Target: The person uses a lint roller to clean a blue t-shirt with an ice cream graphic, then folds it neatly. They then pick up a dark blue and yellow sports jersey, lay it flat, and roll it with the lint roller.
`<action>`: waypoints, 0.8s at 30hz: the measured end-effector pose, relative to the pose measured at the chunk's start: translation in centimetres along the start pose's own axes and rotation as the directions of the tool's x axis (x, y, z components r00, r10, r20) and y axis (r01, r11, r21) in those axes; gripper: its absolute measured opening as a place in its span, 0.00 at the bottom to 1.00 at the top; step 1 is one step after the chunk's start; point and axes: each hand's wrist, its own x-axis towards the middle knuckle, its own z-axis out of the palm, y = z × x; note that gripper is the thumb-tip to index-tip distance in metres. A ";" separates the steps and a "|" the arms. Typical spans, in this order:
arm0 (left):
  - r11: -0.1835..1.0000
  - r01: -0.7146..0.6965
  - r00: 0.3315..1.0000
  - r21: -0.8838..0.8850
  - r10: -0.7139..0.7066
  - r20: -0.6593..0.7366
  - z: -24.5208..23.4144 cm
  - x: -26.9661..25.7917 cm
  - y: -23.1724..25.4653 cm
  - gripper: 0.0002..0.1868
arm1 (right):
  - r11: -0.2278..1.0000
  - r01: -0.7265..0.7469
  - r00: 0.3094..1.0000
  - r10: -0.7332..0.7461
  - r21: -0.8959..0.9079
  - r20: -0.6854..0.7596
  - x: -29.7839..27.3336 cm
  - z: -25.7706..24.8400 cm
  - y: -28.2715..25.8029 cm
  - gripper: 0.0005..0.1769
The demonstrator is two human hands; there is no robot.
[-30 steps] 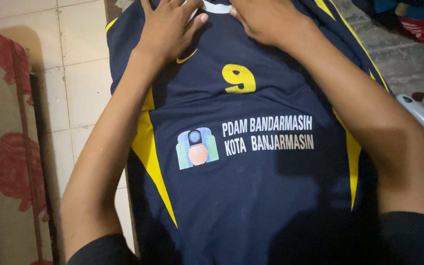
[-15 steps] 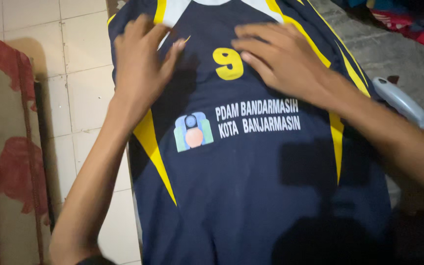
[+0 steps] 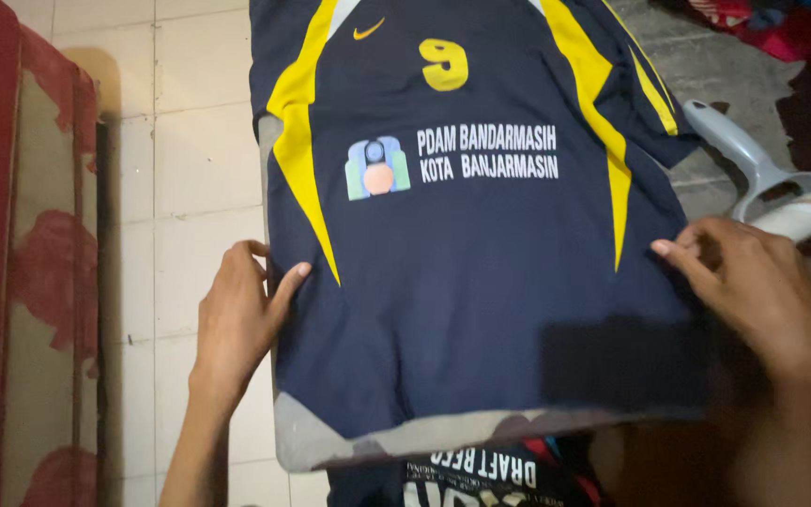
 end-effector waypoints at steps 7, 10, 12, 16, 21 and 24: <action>0.990 -0.142 0.972 0.023 0.144 -0.184 1.3 -5.8 0.9 0.21 | 0.997 -0.031 0.991 0.040 0.067 -0.126 -4.2 4.8 3.1 0.27; 0.980 -0.199 0.956 -0.023 0.189 -0.225 1.6 -6.5 1.1 0.13 | 0.978 0.187 0.943 -0.152 0.095 -0.295 -5.4 6.7 3.3 0.20; 0.978 -0.163 0.966 -0.129 0.131 -0.220 1.5 -6.3 1.4 0.11 | 0.940 0.241 0.928 -0.151 0.240 -0.341 -5.5 6.8 3.8 0.21; 0.920 0.044 0.992 -0.390 -0.085 -0.089 1.0 -6.1 1.7 0.13 | 0.817 0.096 0.969 0.055 0.569 -0.243 -5.4 6.4 5.3 0.19; 0.836 0.140 0.986 -0.530 -0.168 -0.004 0.0 -5.8 2.3 0.13 | 0.589 0.091 0.965 0.147 0.803 -0.218 -4.6 6.4 6.7 0.17; 0.825 0.202 0.979 -0.528 -0.188 0.080 -1.3 -6.1 2.4 0.16 | 0.555 0.106 0.980 0.085 0.825 -0.183 -4.9 6.0 7.9 0.16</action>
